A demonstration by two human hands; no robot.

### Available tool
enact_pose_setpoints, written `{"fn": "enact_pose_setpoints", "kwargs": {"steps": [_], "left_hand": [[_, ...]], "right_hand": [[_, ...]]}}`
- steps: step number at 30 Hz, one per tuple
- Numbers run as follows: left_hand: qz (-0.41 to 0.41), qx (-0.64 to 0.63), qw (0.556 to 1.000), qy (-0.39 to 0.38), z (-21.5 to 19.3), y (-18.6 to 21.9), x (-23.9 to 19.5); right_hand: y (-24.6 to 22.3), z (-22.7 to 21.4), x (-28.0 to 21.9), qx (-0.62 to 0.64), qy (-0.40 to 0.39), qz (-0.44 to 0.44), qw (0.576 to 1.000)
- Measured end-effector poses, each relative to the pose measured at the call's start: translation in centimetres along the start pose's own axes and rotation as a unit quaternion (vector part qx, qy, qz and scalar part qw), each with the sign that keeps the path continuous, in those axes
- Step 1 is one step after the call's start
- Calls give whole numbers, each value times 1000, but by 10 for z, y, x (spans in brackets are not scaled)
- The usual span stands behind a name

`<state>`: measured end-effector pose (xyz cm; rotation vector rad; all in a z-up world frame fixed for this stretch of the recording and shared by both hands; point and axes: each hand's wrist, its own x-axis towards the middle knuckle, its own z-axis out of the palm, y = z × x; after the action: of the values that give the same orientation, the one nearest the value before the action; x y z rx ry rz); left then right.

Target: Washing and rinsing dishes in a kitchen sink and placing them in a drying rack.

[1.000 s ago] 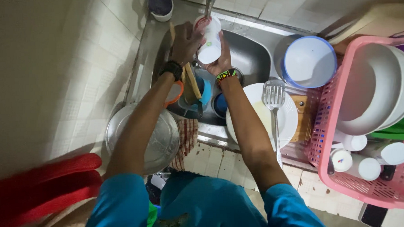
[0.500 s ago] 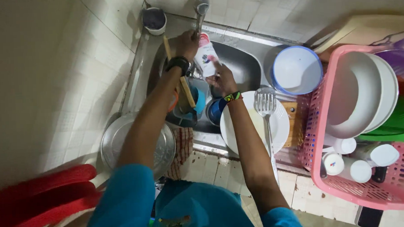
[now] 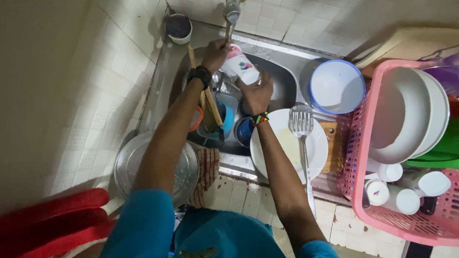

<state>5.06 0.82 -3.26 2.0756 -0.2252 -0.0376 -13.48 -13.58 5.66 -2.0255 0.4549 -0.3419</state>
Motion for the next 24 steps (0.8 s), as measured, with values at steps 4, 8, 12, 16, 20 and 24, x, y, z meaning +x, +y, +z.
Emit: {"fn": "enact_pose_setpoints", "kwargs": {"steps": [4, 8, 12, 16, 20, 24], "left_hand": [[-32, -146, 988, -40, -5, 9, -8], [-46, -302, 952, -21, -7, 7, -25], [-60, -256, 964, -34, 5, -64, -55], [-34, -230, 972, 31, 18, -79, -26], [263, 21, 964, -43, 30, -144, -38], [-260, -393, 882, -9, -24, 90, -95]], "right_hand": [[15, 9, 7, 50, 53, 52, 996], [11, 5, 2, 255, -3, 210, 944], [34, 30, 1, 403, -5, 272, 874], [36, 22, -1, 254, -80, 286, 920], [13, 15, -8, 423, -95, 340, 835], [10, 8, -9, 409, -106, 309, 852]]}}
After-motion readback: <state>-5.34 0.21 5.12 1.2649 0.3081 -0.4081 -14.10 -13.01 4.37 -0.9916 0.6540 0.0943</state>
